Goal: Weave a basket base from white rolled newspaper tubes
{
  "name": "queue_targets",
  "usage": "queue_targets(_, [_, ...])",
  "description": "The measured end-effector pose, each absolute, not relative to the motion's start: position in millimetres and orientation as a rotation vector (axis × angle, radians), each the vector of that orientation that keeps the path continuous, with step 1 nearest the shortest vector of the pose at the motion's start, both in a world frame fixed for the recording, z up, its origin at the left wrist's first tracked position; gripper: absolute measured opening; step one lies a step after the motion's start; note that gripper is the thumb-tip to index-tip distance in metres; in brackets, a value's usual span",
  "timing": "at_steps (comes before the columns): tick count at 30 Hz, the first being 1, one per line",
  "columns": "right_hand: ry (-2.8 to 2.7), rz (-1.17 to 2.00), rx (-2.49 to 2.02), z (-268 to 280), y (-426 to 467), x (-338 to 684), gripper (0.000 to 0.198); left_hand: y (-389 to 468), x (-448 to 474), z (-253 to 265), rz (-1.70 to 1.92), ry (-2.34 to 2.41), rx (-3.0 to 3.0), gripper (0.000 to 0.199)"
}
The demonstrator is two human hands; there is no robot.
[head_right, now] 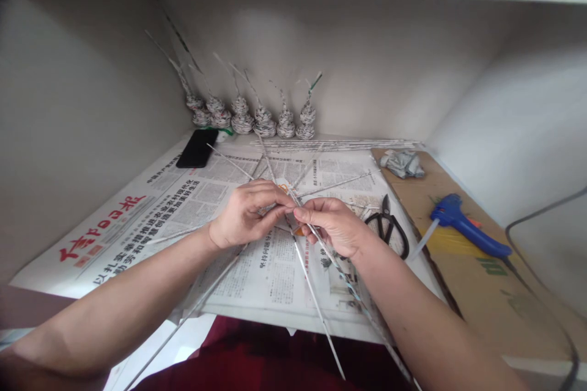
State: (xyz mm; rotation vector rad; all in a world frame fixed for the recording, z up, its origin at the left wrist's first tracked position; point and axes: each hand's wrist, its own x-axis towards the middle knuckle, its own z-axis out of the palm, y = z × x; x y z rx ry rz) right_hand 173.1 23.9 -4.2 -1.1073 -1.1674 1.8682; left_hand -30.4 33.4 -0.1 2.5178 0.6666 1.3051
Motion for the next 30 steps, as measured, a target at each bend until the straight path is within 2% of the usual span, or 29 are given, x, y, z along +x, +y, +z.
queue_targets(18, [-1.270,1.804,-1.084,-8,21,167,0.030,28,-24,-1,1.294,0.731,2.294,0.007])
queue_targets(21, [-1.359,1.788,-1.060,-9,20,166,0.029,27,-22,-1,1.285,0.777,2.157,0.009])
queue_targets(30, [-1.172,1.754,-0.996,-4,28,179,0.022,34,-20,-4,1.113,0.626,1.487,0.024])
